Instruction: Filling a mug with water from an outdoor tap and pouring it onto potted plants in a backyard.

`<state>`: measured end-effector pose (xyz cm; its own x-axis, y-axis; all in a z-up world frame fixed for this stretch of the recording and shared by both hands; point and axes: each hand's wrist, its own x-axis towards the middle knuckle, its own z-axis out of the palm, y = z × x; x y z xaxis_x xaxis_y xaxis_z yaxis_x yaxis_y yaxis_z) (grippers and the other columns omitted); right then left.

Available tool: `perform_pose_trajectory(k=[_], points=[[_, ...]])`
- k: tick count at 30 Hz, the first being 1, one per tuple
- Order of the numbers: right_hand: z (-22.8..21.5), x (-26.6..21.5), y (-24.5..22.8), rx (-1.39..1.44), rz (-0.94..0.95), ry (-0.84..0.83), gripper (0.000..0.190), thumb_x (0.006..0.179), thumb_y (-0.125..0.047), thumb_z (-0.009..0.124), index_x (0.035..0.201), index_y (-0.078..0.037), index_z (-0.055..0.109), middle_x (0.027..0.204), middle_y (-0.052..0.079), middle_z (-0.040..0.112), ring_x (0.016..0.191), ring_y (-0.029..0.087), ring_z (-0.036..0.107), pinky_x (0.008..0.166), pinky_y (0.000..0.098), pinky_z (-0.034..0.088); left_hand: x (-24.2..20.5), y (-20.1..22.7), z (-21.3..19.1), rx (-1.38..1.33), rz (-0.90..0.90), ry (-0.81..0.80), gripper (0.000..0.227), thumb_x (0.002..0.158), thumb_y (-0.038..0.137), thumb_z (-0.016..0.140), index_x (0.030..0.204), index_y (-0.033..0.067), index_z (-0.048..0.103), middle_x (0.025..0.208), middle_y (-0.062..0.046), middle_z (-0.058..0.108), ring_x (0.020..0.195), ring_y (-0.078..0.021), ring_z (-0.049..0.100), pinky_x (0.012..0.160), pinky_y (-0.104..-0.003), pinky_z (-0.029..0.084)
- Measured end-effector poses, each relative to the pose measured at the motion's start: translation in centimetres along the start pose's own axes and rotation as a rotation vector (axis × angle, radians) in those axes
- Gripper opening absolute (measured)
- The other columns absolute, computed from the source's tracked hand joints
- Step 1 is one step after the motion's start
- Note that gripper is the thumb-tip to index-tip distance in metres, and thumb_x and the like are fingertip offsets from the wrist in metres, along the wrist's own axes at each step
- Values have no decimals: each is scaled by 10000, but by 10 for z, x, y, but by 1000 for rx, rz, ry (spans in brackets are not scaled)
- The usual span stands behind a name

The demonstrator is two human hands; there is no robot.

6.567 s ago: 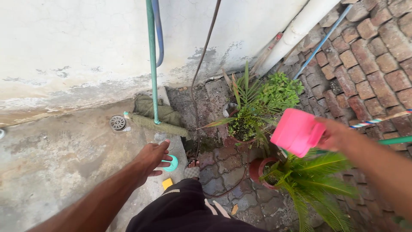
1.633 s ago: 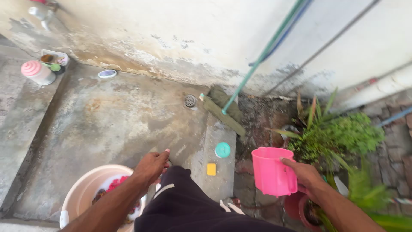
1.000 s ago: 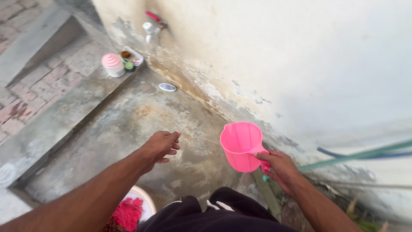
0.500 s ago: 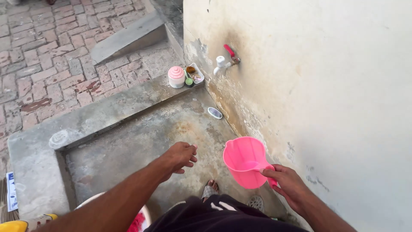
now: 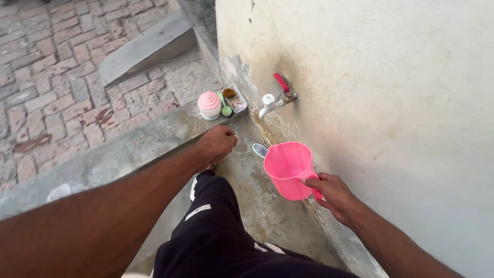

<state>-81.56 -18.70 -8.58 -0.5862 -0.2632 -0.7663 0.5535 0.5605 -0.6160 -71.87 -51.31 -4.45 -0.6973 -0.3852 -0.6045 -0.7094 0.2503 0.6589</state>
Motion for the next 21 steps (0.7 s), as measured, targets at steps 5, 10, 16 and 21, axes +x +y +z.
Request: perform_pose_trajectory(k=[5,10,16,21], points=[[27,62,-46,109,157,179,304,885,-279,718,1131,-99,718,1034,0,671,933,117,552,925,380,438,148,56,-51,263,192,-157,297,960,301,588,1118,78,705,1021,-133,738,950,-257,705,840,-416,557],[62,85,-63,250,223,346,380,863,-275,779,1142,-22,725,1002,84,655,909,199,513,855,417,422,270,125,-94,529,412,-437,332,960,312,571,1115,51,705,1063,-161,739,994,-284,693,914,-416,520],[121,61,-101,385,359,592,527,821,-235,788,1293,-33,669,1132,74,774,1074,203,673,963,370,493,339,214,-108,955,565,-634,385,994,343,553,1044,-5,710,1000,-225,741,937,-342,716,846,-440,533],[181,57,-124,573,401,646,479,830,-225,752,1256,-9,717,1126,85,782,1060,188,668,953,362,490,430,201,-47,1141,923,-801,275,943,241,554,875,17,698,781,-162,635,707,-308,669,614,-432,575]])
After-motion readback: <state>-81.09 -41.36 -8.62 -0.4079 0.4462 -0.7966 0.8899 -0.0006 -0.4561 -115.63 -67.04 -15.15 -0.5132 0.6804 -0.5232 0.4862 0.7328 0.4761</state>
